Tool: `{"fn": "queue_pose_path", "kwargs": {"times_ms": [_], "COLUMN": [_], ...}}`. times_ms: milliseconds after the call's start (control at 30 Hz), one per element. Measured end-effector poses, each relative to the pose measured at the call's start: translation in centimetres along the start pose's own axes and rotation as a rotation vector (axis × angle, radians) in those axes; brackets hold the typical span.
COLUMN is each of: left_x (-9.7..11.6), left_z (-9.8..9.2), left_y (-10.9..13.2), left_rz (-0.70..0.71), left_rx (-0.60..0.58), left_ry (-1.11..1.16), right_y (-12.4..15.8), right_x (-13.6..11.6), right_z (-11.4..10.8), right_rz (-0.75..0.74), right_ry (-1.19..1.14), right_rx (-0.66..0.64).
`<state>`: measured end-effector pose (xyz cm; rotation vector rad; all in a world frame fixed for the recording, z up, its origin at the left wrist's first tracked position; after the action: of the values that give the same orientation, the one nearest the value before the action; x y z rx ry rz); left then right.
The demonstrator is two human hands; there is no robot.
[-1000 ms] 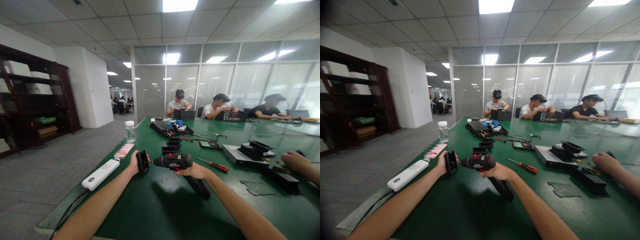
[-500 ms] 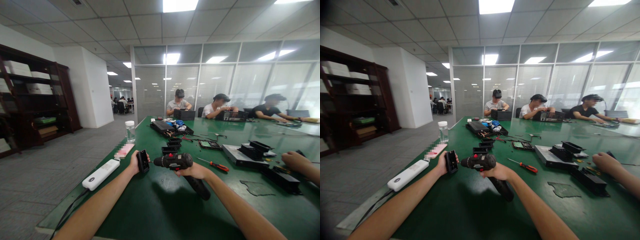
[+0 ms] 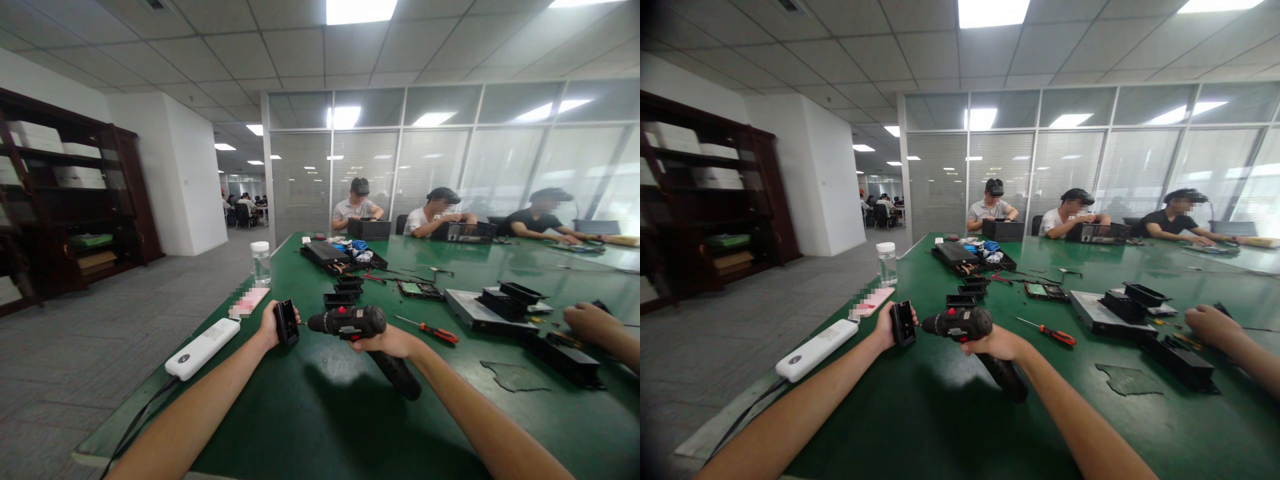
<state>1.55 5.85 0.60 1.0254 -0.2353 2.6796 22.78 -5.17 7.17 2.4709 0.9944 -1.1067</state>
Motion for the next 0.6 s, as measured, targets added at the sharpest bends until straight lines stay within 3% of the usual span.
{"fn": "queue_pose_path", "kwargs": {"times_ms": [367, 600], "left_x": [-0.02, -0.03], "left_z": [-0.13, 0.34], "left_y": [0.01, 0.53], "left_rz": [-0.003, -0.028], "left_rx": [0.0, 0.085], "left_ry": [0.01, 0.044], "right_y": [0.07, 0.03], "right_x": [-0.66, -0.46], "right_z": [0.12, 0.1], "right_rz": [-0.036, -0.033], "right_ry": [-0.021, -0.022], "right_rx": [-0.021, -0.007]}}
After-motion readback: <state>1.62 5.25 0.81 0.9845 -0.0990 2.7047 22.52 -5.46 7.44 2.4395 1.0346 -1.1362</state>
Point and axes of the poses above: each hand's wrist, its own y-axis away from the middle knuckle, its own z-axis out of the palm, x = y × z, the point moved 6 cm from there along -y, towards the middle knuckle, and after that the axes turned 9 degrees about y, right-handed, at the moved point
